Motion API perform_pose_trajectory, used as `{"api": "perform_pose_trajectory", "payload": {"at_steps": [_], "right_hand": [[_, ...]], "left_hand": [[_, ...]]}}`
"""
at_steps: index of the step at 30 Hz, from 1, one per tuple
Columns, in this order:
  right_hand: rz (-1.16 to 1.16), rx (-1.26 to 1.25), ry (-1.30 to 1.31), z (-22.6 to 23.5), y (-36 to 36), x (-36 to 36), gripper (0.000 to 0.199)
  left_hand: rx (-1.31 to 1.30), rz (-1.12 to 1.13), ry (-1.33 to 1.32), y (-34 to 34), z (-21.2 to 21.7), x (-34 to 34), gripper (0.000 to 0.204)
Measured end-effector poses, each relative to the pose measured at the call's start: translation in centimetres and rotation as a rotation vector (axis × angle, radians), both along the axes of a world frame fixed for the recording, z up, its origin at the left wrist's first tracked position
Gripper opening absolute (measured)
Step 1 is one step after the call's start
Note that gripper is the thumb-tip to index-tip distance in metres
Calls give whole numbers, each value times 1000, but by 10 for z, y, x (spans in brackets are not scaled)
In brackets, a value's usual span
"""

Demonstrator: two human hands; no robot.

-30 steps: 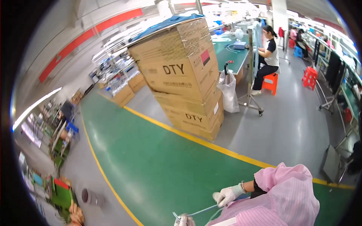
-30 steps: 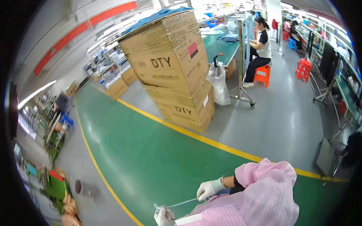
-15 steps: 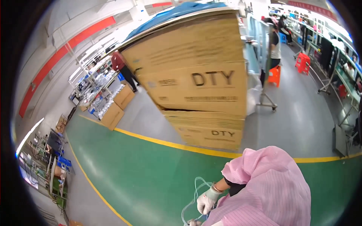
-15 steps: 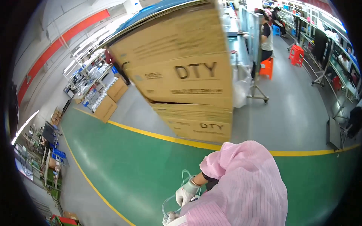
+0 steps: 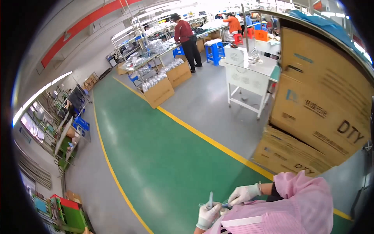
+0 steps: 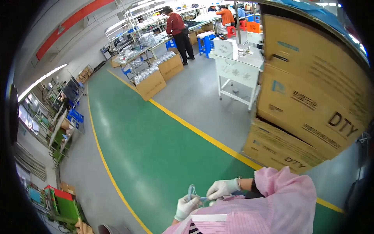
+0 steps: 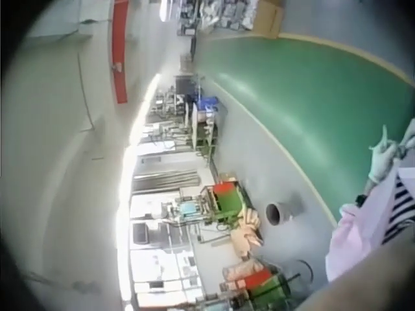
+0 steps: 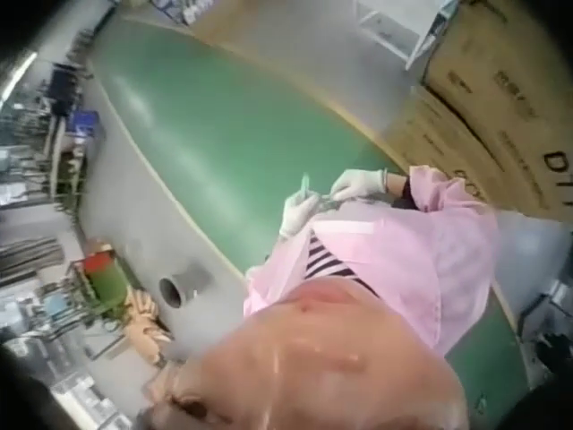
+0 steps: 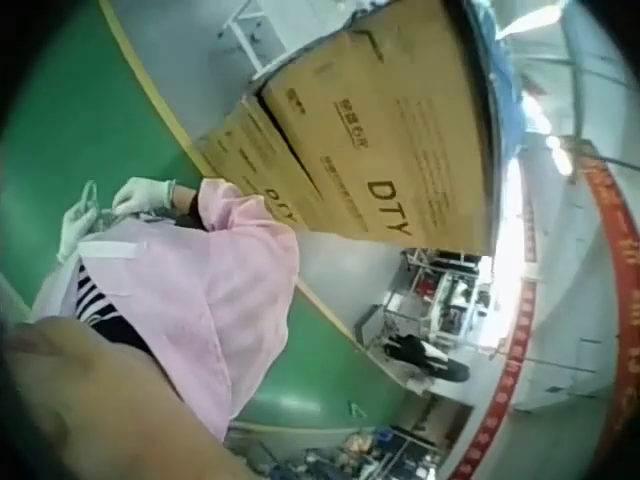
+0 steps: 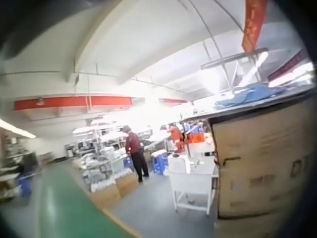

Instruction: Assembling and processing electronic cables at a manufacturing station.

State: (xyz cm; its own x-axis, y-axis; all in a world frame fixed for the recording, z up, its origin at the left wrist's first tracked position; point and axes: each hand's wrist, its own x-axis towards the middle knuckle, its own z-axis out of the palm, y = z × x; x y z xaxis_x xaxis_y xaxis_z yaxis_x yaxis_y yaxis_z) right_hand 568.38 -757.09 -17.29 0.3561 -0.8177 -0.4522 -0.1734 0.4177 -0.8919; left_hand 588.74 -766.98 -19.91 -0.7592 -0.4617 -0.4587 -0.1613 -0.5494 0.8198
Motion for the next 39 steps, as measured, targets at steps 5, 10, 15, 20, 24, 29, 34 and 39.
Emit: {"api": "perform_pose_trajectory", "payload": {"at_steps": [5,10,15,20,24,29,34,39], "right_hand": [[-125,-130,31,-53,-145,-78,31],[-96,-159,65,-55,-317,-181,32],[-89,-108,139,-17,-452,-267,32],[-145,-138,170,-40,-579,-372,31],[-238,-104,251,-40,-677,-461,30],[-537,14,143,-1,-769,-573,28],[-668,74,104,-16,-823,-695,24],[-731,-26,139,-61,-847,-843,25]], "left_hand": [[109,13,-50,-151,-36,-90,16],[12,28,-68,-311,-14,-205,16],[-15,14,-53,-448,-6,-280,17],[-6,-98,-82,-589,-31,-397,17],[-30,-240,-29,-707,-48,-504,16],[-86,-485,-30,-827,-10,-649,18],[-96,-715,-60,-910,-4,-796,17],[-186,-552,-125,-982,-15,-950,14]]}}
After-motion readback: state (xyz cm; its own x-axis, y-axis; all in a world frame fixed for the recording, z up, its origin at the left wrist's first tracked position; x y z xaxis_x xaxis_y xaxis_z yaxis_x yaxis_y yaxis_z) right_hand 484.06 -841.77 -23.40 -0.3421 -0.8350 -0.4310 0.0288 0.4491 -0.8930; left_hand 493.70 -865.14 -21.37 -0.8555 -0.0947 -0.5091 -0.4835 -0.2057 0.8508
